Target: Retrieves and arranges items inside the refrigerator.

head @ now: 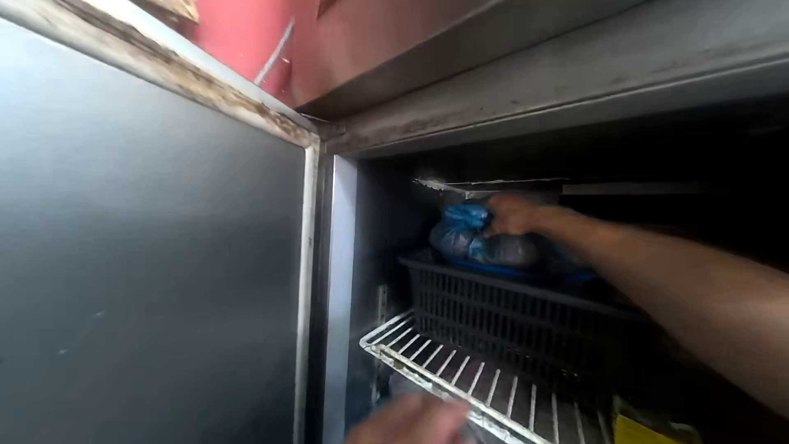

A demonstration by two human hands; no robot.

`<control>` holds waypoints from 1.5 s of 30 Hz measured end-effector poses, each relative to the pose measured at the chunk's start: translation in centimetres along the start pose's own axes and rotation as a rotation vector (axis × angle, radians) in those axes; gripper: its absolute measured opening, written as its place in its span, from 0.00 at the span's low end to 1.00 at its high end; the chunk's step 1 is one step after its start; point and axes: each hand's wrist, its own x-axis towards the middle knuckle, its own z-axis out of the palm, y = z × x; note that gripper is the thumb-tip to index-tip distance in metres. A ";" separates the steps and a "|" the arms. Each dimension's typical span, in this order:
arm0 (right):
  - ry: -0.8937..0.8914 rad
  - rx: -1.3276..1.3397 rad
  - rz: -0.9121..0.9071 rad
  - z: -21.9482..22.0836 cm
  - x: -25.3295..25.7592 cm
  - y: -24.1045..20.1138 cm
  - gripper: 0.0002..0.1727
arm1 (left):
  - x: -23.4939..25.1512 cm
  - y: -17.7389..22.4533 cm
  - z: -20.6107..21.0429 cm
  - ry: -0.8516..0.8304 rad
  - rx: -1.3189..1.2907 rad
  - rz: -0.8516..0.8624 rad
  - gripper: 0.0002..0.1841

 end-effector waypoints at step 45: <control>0.772 -0.511 -0.321 3.9 -4.6 0.7 0.13 | 31.4 -4.6 2.2 -0.257 0.551 0.484 0.09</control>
